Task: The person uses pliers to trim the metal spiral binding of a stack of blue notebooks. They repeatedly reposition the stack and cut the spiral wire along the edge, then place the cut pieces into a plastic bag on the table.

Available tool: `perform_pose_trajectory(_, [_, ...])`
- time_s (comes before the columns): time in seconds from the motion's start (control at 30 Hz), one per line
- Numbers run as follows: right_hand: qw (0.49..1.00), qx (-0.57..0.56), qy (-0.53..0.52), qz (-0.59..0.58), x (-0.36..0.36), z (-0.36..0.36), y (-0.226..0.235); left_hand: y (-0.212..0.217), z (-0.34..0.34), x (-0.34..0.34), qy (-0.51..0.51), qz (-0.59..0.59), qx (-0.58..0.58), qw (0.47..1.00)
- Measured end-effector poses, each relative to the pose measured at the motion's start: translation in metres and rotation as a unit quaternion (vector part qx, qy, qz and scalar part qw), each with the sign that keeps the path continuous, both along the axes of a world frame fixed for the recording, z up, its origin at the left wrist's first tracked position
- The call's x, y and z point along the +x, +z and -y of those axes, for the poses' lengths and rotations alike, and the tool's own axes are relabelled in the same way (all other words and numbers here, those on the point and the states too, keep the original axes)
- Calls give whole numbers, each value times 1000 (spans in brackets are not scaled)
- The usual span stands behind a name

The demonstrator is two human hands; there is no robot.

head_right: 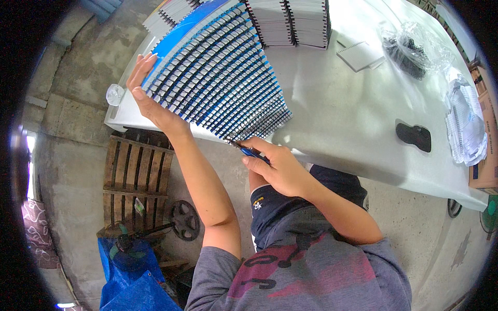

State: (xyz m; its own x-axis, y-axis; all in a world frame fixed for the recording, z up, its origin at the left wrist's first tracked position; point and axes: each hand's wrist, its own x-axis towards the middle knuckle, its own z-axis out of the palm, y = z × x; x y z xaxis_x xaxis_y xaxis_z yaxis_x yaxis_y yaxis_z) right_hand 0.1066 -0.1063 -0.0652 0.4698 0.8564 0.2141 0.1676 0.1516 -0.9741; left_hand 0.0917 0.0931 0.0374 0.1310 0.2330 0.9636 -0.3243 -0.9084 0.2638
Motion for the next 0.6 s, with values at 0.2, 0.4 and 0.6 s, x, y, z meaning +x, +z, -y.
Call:
perform_pose_trajectory(0.2, [931,-71,-137,330,-4,6,7,1,-1,-2,6,-9,8,1000])
perform_pose_trajectory(0.4, [843,-95,-206,488,-9,13,8,0,0,0,-4,-3,-8,1000])
perform_pose_trajectory(0.6, [836,-95,-206,500,-8,11,10,-1,0,-1,0,-8,-6,1000])
